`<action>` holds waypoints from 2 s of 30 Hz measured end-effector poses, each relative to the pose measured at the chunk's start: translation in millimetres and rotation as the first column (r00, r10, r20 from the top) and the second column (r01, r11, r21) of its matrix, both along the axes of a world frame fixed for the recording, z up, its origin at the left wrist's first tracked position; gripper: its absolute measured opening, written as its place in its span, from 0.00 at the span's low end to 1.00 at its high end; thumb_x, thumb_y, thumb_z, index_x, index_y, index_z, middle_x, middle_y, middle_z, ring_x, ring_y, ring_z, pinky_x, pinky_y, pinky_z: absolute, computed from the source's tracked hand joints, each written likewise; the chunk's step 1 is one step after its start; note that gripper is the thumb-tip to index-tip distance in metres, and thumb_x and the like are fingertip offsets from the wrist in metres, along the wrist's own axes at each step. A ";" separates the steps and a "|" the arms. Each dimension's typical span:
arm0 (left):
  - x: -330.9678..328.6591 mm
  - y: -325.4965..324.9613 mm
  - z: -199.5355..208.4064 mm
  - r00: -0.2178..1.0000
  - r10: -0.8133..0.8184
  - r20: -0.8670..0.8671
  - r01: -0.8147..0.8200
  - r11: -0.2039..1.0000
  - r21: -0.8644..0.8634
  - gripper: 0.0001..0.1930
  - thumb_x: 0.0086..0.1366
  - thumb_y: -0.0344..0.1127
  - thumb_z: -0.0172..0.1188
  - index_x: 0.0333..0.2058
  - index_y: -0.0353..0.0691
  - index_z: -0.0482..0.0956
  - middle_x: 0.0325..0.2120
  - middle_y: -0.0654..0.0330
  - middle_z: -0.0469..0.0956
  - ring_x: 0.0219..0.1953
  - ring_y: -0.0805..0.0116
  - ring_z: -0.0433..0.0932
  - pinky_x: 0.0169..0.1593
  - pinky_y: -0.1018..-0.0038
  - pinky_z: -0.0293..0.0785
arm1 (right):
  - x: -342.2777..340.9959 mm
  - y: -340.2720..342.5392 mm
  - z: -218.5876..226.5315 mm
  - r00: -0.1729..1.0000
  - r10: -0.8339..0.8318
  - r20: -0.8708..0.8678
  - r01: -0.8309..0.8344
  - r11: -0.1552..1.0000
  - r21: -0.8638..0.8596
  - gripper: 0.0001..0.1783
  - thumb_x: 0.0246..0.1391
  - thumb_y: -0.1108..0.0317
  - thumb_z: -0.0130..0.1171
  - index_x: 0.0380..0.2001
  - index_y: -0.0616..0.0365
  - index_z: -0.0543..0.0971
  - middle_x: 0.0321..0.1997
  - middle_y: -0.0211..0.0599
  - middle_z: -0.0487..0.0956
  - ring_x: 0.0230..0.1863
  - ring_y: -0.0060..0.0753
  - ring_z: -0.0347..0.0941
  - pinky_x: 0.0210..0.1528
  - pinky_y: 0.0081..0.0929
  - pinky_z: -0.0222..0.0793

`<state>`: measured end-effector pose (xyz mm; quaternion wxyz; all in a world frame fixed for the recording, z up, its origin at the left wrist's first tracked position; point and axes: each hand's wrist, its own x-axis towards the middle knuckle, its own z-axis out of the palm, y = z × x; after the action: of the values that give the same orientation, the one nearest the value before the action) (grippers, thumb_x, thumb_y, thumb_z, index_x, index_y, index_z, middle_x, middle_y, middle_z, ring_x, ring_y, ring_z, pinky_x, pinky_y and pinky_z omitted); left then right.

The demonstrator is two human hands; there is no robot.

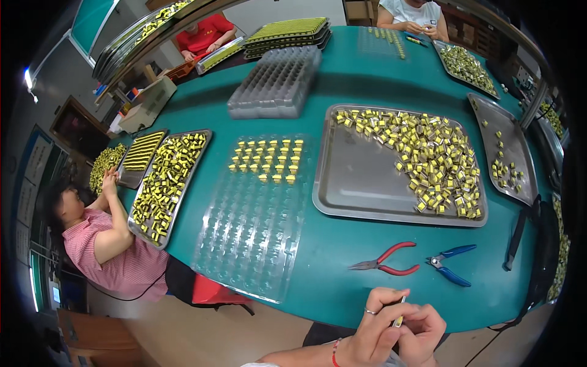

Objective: Manually assemble and secure small electronic components into a tray fixture using pliers.

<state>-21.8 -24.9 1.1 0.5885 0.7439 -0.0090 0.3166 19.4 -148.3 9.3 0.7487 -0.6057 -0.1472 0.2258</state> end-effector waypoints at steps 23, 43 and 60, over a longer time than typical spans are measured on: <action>6.1 -4.4 -1.5 0.992 -0.046 0.118 0.060 0.991 -0.118 0.18 0.72 0.48 0.43 0.35 0.37 0.71 0.31 0.53 0.69 0.39 0.55 0.65 0.46 0.58 0.64 | -5.7 2.0 -16.1 0.990 -0.140 0.022 0.140 0.990 0.017 0.15 0.47 0.75 0.69 0.28 0.62 0.68 0.24 0.31 0.76 0.27 0.15 0.69 0.31 0.16 0.64; -4.9 -7.4 2.2 0.991 -0.050 0.121 0.064 0.992 -0.112 0.18 0.72 0.47 0.43 0.34 0.38 0.71 0.32 0.54 0.69 0.40 0.55 0.65 0.51 0.56 0.63 | -10.7 -15.2 -25.8 0.996 0.079 0.047 -0.083 0.992 0.092 0.18 0.54 0.80 0.57 0.50 0.65 0.71 0.49 0.41 0.75 0.47 0.27 0.73 0.49 0.26 0.71; 1.5 -4.4 -6.3 0.997 -0.076 -0.027 0.074 0.995 -0.067 0.26 0.72 0.52 0.39 0.42 0.33 0.76 0.43 0.45 0.70 0.44 0.56 0.68 0.48 0.64 0.66 | -0.4 -4.7 -7.8 1.000 -0.016 0.000 0.016 0.986 0.165 0.15 0.47 0.79 0.68 0.38 0.68 0.75 0.33 0.38 0.80 0.32 0.18 0.76 0.32 0.17 0.72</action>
<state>-20.3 -29.3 -5.2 0.6242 0.7279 -0.0178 0.2830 19.0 -153.0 1.5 0.7981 -0.5427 -0.1608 0.2064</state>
